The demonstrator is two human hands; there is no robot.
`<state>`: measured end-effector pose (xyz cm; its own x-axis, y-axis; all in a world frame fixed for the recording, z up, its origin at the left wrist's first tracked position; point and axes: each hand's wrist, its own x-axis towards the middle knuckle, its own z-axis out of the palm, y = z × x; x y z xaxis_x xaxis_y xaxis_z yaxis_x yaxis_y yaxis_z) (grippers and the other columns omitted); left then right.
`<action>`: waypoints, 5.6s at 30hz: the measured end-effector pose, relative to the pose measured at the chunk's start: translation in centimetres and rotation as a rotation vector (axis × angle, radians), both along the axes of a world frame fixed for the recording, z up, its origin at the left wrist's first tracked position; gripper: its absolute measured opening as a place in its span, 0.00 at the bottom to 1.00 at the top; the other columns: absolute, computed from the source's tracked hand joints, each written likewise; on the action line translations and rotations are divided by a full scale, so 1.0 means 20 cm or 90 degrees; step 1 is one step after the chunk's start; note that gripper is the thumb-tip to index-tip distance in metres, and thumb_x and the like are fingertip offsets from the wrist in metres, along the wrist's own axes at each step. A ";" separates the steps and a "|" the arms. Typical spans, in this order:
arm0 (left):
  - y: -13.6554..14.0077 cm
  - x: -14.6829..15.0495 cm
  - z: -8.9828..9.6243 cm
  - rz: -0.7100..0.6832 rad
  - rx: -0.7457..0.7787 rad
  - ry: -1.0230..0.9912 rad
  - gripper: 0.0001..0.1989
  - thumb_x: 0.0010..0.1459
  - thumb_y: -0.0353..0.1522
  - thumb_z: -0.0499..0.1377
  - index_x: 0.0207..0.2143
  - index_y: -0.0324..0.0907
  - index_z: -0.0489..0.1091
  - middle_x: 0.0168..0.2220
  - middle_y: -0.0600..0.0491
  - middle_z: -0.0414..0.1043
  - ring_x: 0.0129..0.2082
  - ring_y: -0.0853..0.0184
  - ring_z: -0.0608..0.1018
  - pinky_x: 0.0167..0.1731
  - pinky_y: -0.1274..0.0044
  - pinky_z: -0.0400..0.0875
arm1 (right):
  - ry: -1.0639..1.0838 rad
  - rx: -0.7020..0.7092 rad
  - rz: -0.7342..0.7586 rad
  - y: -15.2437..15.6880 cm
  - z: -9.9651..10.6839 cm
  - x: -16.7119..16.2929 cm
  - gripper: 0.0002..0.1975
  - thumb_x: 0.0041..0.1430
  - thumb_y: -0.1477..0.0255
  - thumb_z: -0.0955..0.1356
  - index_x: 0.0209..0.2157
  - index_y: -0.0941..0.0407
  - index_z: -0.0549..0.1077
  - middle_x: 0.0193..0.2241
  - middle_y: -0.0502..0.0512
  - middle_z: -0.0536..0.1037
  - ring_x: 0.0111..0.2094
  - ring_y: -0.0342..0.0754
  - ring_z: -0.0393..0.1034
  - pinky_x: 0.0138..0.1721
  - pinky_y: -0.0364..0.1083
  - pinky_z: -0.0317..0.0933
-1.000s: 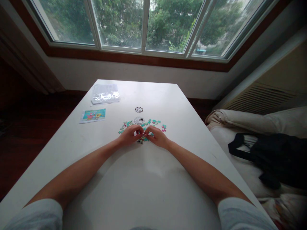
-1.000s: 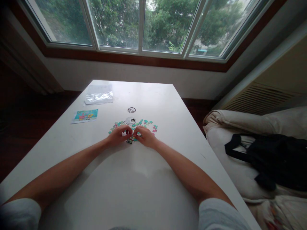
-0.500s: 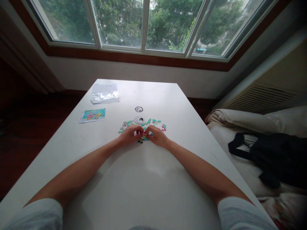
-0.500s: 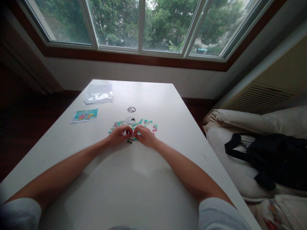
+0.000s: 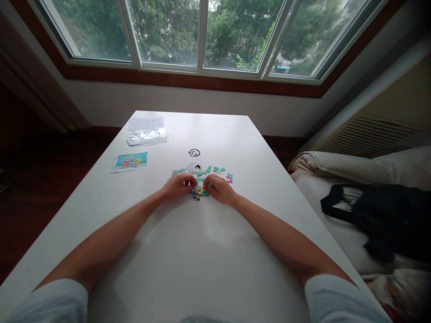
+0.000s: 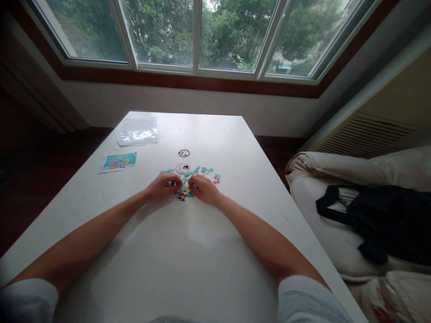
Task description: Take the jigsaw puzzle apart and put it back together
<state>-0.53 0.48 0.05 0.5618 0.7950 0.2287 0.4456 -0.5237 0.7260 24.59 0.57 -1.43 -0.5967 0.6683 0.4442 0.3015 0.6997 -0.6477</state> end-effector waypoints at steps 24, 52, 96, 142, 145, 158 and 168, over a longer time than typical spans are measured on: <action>0.01 -0.04 0.05 -0.116 0.041 0.127 0.06 0.58 0.30 0.62 0.36 0.44 0.79 0.34 0.55 0.78 0.37 0.68 0.76 0.49 0.76 0.61 | -0.032 0.005 -0.002 0.00 0.01 0.00 0.05 0.60 0.78 0.67 0.37 0.54 0.72 0.33 0.53 0.74 0.36 0.47 0.68 0.39 0.45 0.62; -0.01 -0.07 0.16 -0.237 -0.032 0.153 0.07 0.52 0.25 0.61 0.33 0.41 0.79 0.28 0.56 0.74 0.30 0.69 0.73 0.36 0.79 0.63 | -0.050 0.043 0.005 -0.01 0.03 -0.01 0.05 0.62 0.78 0.67 0.37 0.54 0.74 0.31 0.53 0.75 0.34 0.47 0.68 0.37 0.45 0.62; -0.01 -0.06 0.15 -0.266 -0.015 0.202 0.08 0.53 0.29 0.66 0.37 0.43 0.77 0.34 0.55 0.73 0.38 0.66 0.73 0.43 0.78 0.61 | -0.053 0.047 -0.002 0.00 0.04 -0.02 0.06 0.61 0.78 0.67 0.36 0.54 0.74 0.31 0.53 0.75 0.35 0.48 0.68 0.38 0.45 0.62; -0.01 -0.05 0.14 -0.260 -0.006 0.219 0.08 0.57 0.27 0.61 0.39 0.42 0.76 0.33 0.55 0.73 0.37 0.67 0.73 0.42 0.79 0.61 | -0.041 0.045 0.004 0.01 0.01 -0.01 0.07 0.60 0.80 0.68 0.36 0.54 0.74 0.31 0.52 0.76 0.35 0.47 0.68 0.38 0.45 0.62; -0.01 -0.05 0.13 -0.242 -0.006 0.226 0.08 0.57 0.26 0.59 0.39 0.42 0.76 0.33 0.55 0.73 0.37 0.67 0.73 0.42 0.79 0.61 | -0.042 0.044 0.005 0.01 0.02 -0.02 0.06 0.60 0.80 0.67 0.36 0.54 0.74 0.31 0.52 0.76 0.35 0.48 0.68 0.38 0.45 0.62; -0.01 -0.05 0.12 -0.212 0.001 0.249 0.15 0.54 0.24 0.58 0.42 0.45 0.75 0.29 0.58 0.69 0.34 0.68 0.72 0.44 0.77 0.59 | -0.038 0.041 0.002 0.00 0.02 -0.02 0.06 0.60 0.79 0.67 0.36 0.54 0.74 0.31 0.52 0.76 0.35 0.47 0.69 0.38 0.45 0.62; -0.02 -0.04 0.13 -0.204 0.003 0.241 0.11 0.55 0.26 0.59 0.41 0.44 0.75 0.28 0.59 0.68 0.32 0.70 0.70 0.44 0.76 0.57 | -0.050 0.036 -0.004 0.00 0.02 -0.01 0.06 0.60 0.78 0.67 0.36 0.54 0.74 0.31 0.53 0.76 0.35 0.48 0.69 0.38 0.45 0.63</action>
